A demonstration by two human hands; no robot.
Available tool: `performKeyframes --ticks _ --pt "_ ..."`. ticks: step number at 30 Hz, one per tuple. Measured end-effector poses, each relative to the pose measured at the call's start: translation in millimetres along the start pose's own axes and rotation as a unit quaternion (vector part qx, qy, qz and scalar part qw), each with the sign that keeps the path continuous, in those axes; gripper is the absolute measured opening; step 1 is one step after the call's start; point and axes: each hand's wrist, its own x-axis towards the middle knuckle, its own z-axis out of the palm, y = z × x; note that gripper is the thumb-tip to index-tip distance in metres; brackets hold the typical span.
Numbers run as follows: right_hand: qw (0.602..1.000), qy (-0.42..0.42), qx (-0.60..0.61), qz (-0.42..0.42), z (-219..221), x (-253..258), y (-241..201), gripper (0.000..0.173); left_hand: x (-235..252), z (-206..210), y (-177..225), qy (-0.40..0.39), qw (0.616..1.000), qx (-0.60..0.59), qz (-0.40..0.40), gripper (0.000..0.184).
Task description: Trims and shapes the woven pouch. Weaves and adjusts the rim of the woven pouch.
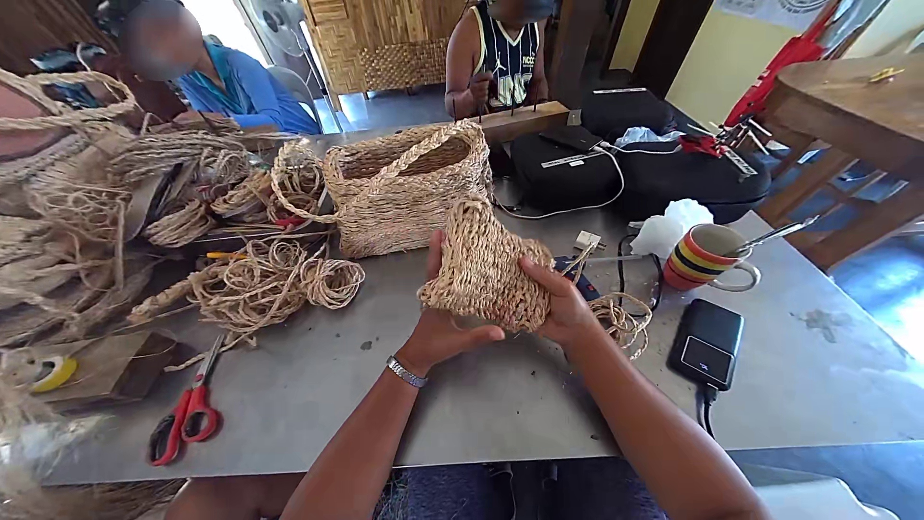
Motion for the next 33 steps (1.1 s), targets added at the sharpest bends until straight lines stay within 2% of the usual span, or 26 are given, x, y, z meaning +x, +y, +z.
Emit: performKeyframes --ticks 2,4,8,11,14,17,22,25,27,30,33 --pt "0.999 0.009 0.0 -0.045 -1.7 -4.6 -6.5 0.027 4.2 -9.8 -1.6 -0.007 0.997 -0.063 -0.039 0.116" --pt "0.995 0.021 -0.042 -0.087 -0.8 -6.9 -9.5 0.025 14.6 -19.8 -5.0 0.016 0.994 -0.107 -0.033 0.106" --pt "0.97 0.014 -0.206 -0.126 2.0 -6.0 2.5 0.025 20.2 -22.0 6.7 0.062 0.997 0.018 0.038 0.107" --pt "0.955 0.014 -0.261 -0.139 7.4 -7.3 10.2 0.017 15.6 -9.2 10.3 0.091 0.988 0.111 0.05 0.086" --pt "0.961 0.025 -0.249 -0.12 10.3 -9.1 12.5 0.014 9.8 -7.3 9.2 0.089 0.989 0.103 -0.05 0.067" --pt "0.968 0.04 -0.235 -0.082 12.5 -10.1 9.8 0.015 8.3 -5.2 5.6 0.079 0.988 0.043 -0.123 0.061" --pt "0.977 0.028 -0.206 -0.042 11.4 -10.1 7.4 0.017 7.4 0.5 10.3 0.107 0.987 -0.023 -0.117 0.05" --pt "0.983 0.015 -0.184 -0.027 11.2 -11.4 1.7 0.02 7.1 0.9 10.6 0.126 0.988 -0.005 -0.086 0.044" --pt "0.986 -0.011 -0.164 -0.009 5.4 -11.3 -4.2 0.035 7.4 -0.4 7.5 0.128 0.99 0.021 -0.055 0.043" --pt "0.99 -0.02 -0.139 0.031 -0.7 -9.6 -11.8 0.062 7.8 -3.1 4.1 0.104 0.994 0.034 -0.027 0.052" --pt "0.99 0.001 -0.135 0.028 -1.2 -7.5 -9.4 0.061 8.3 -7.2 2.0 0.073 0.996 0.008 -0.055 0.083"
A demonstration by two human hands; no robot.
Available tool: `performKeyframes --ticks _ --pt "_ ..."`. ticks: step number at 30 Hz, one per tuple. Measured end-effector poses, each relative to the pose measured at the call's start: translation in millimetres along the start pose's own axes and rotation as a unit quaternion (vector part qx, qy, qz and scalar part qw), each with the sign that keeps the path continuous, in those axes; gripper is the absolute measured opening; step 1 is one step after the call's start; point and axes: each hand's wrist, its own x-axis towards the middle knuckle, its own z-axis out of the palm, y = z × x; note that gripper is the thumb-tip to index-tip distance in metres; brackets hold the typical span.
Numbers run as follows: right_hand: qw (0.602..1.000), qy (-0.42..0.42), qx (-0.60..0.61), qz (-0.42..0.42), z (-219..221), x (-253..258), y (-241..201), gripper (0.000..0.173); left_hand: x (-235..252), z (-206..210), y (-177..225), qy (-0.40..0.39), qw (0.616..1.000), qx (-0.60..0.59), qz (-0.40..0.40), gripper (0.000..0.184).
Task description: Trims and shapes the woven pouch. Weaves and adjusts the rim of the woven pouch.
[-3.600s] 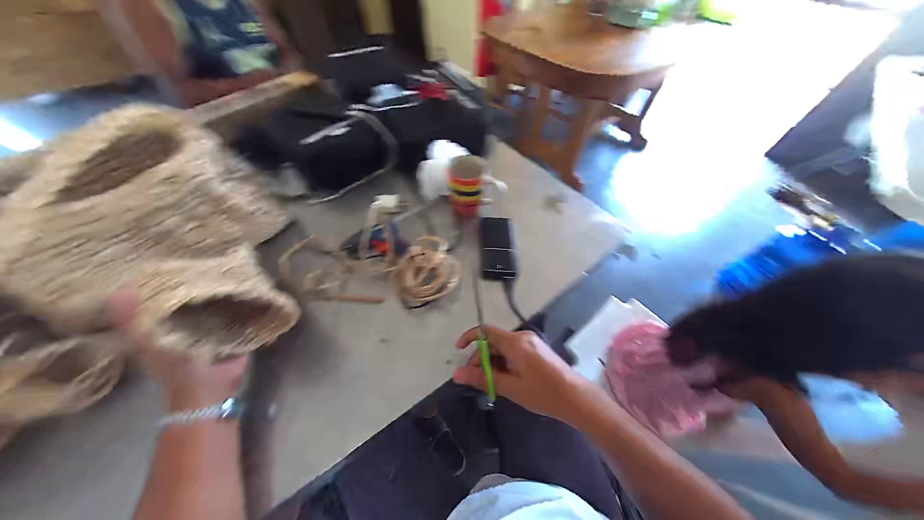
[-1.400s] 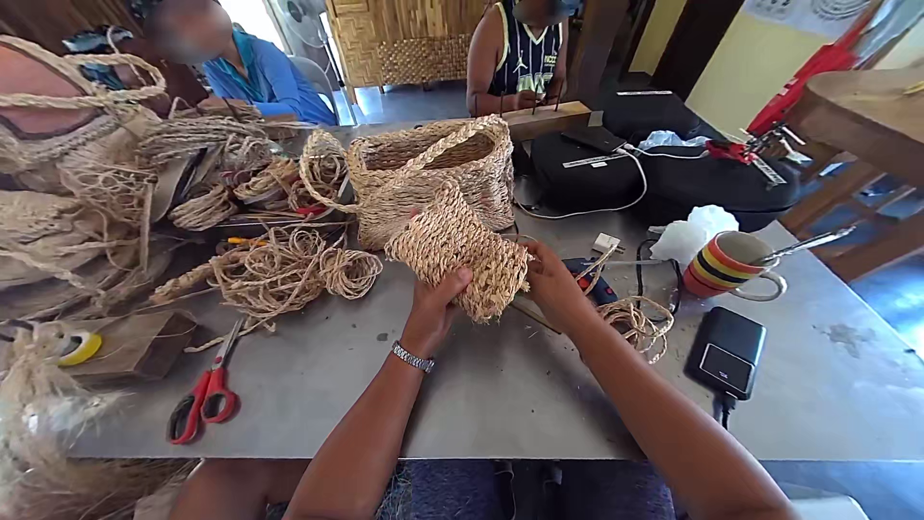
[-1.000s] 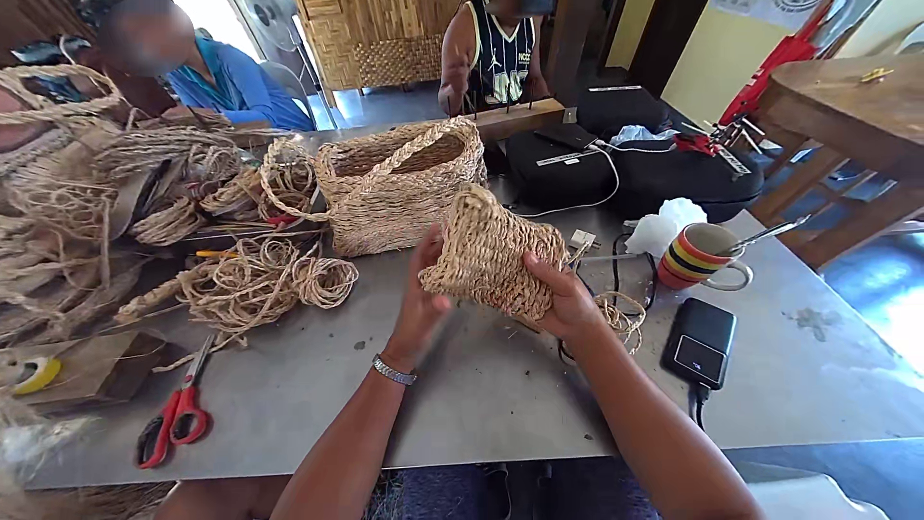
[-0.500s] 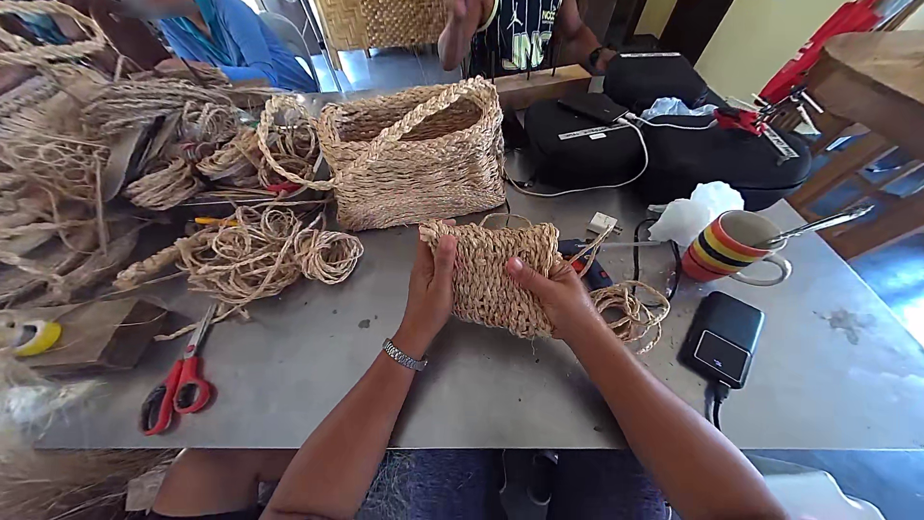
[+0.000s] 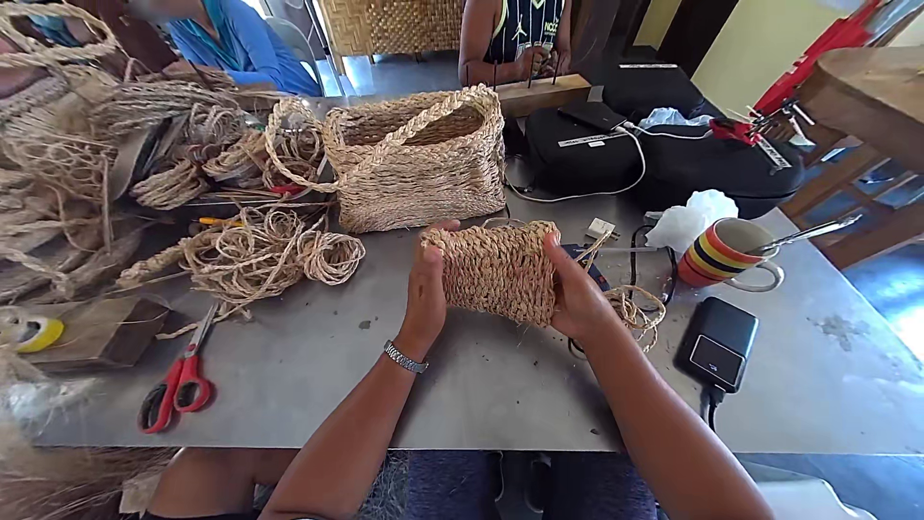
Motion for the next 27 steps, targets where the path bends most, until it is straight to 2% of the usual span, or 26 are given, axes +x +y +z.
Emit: performKeyframes --ticks 1,3,11,16,19,21,23,27 --pt "1.0 -0.004 -0.002 -0.005 -0.3 0.3 1.3 0.06 0.9 -0.7 -0.8 0.003 1.0 -0.016 -0.01 0.088" --pt "1.0 -0.018 0.003 -0.02 -1.0 -0.2 3.5 0.058 1.5 -1.5 0.0 0.007 0.999 -0.027 -0.027 0.087" --pt "0.997 -0.066 0.032 -0.01 -6.1 -3.9 -0.6 0.053 4.9 -3.9 6.7 -0.014 0.995 -0.068 -0.07 0.064" --pt "0.993 -0.081 0.082 -0.031 -7.7 -4.7 -3.3 0.047 4.0 3.6 8.8 0.034 0.999 -0.032 0.008 0.05" --pt "0.995 -0.068 0.061 -0.041 -6.8 -2.5 -5.8 0.062 -0.3 9.3 6.9 0.08 0.993 0.02 0.089 0.05" --pt "0.998 -0.039 0.036 -0.026 -4.5 -3.9 -8.2 0.064 -3.2 9.2 4.5 0.088 0.985 0.046 0.14 0.052" --pt "0.999 -0.023 0.023 -0.029 -4.3 -4.3 -8.6 0.055 -4.5 7.0 4.5 0.073 0.984 0.062 0.151 0.058" --pt "0.996 -0.013 -0.001 -0.092 -1.8 -2.9 -5.2 0.042 -7.3 13.1 3.1 0.042 0.992 0.021 0.115 0.072"
